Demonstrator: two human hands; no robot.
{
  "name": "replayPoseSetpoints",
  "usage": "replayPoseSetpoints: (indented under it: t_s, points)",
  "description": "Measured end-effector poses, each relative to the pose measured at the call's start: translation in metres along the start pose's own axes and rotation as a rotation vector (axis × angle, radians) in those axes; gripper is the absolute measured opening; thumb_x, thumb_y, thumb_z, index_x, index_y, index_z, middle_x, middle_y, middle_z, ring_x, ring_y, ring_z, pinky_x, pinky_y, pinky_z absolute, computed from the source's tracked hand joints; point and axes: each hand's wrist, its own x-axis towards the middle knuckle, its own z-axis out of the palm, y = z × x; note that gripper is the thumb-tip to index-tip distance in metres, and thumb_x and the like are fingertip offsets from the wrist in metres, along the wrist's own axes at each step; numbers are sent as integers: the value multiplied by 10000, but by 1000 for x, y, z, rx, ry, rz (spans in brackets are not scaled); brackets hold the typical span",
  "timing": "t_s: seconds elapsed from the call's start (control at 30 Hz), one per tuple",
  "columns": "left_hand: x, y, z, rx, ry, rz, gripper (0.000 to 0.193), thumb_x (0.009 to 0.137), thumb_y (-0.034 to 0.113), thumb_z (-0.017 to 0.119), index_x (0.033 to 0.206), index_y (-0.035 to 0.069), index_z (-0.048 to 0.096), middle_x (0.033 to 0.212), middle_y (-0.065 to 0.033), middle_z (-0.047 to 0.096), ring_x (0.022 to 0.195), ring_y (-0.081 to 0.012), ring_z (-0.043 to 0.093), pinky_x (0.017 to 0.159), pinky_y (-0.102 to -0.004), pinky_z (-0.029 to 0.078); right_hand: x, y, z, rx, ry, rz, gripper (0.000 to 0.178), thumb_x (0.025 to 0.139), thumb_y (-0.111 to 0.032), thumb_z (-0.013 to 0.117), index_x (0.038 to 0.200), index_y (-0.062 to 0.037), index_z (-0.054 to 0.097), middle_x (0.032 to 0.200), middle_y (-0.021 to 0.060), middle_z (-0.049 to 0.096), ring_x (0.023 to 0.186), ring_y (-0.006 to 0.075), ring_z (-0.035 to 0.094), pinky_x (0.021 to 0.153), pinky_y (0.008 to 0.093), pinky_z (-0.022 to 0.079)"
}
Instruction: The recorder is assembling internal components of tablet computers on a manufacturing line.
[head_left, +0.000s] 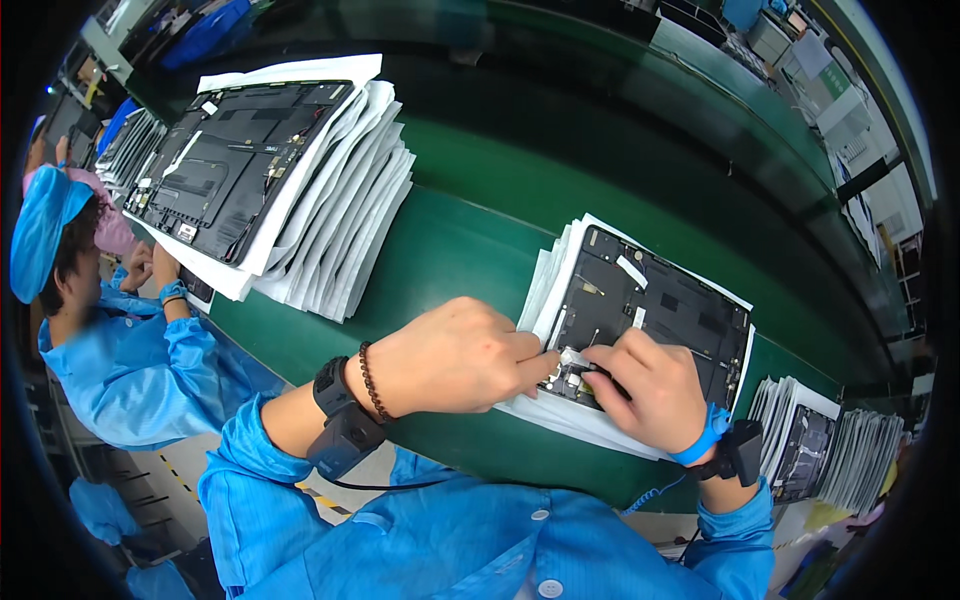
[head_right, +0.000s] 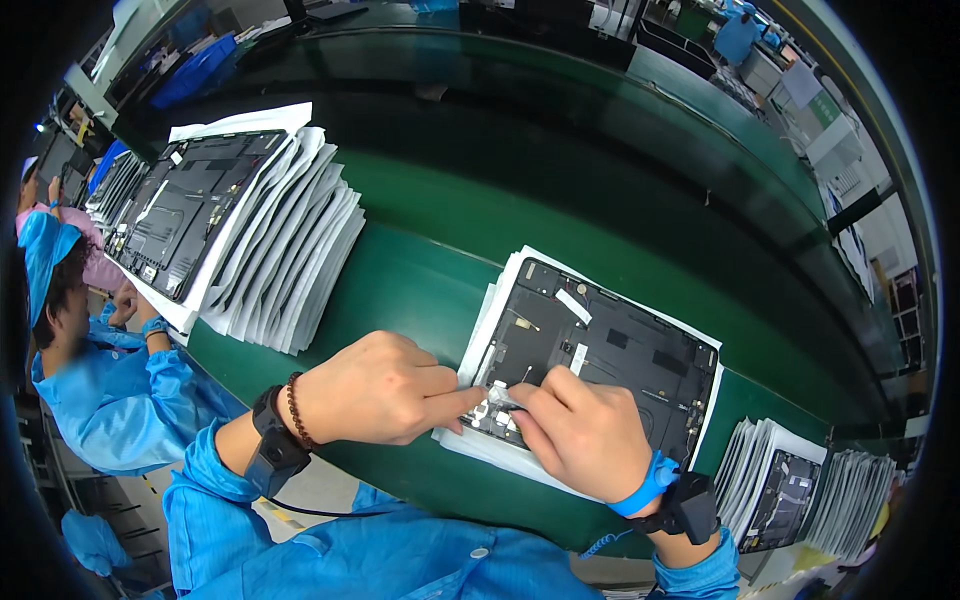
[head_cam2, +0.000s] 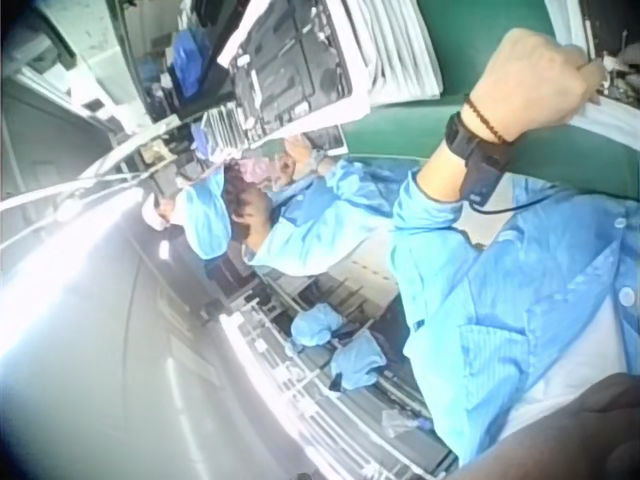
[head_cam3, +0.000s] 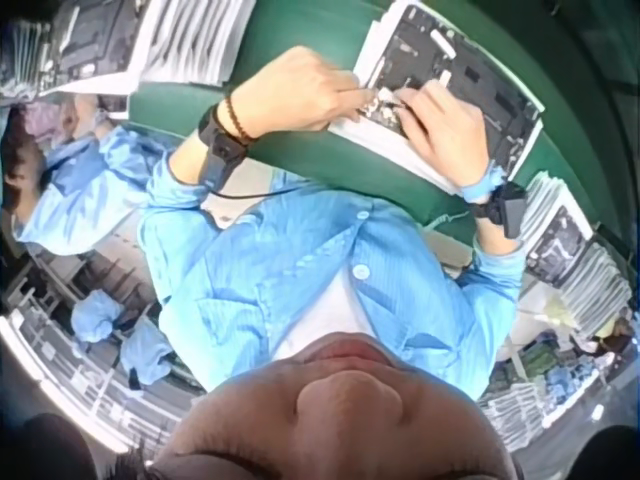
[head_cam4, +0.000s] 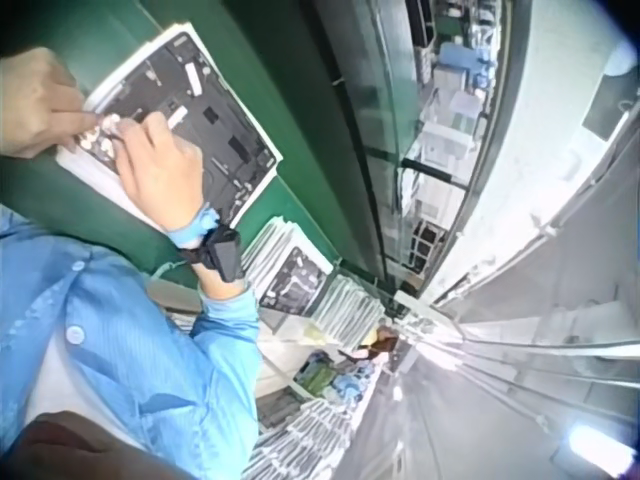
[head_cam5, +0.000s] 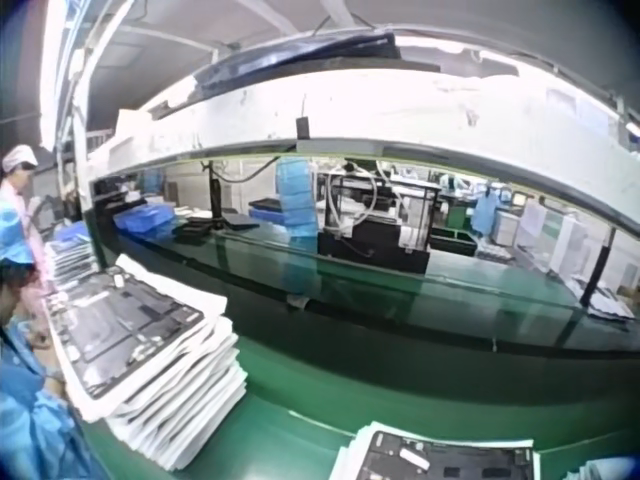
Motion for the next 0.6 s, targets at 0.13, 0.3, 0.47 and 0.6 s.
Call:
replayPoseSetpoints:
  t_s: [0.13, 0.3, 0.47, 0.6]
  points:
    - [3, 0, 0, 3, 33, 14, 278, 784, 210, 803, 995, 45, 728, 667, -27, 574, 587, -204, 629, 519, -340, 494, -4, 0, 2, -82, -32, -13, 217, 818, -109, 783, 1020, -82, 710, 787, 54, 500, 600, 211, 624, 523, 352, 516]
    - [5, 1, -2, 28, -11, 9, 273, 779, 198, 800, 984, 37, 721, 676, -27, 583, 592, -201, 634, 517, -339, 495, -6, 2, 4, -70, -30, -59, 303, 799, -73, 781, 1098, -98, 739, 743, 39, 468, 582, 186, 599, 492, 347, 502]
    - [7, 4, -5, 58, -20, 17, 263, 776, 196, 800, 972, 41, 719, 670, -25, 581, 590, -199, 632, 515, -338, 493, -8, 3, 5, -117, -38, -110, 353, 761, -39, 772, 1107, -107, 766, 716, 28, 446, 560, 166, 562, 482, 329, 492]
    - [7, 2, -2, 30, -7, 5, 272, 774, 207, 801, 981, 50, 721, 665, -26, 570, 583, -199, 624, 512, -334, 489, -10, 6, 8, -110, -36, -126, 396, 743, -28, 761, 1129, -116, 769, 717, 23, 437, 555, 159, 544, 481, 323, 487]
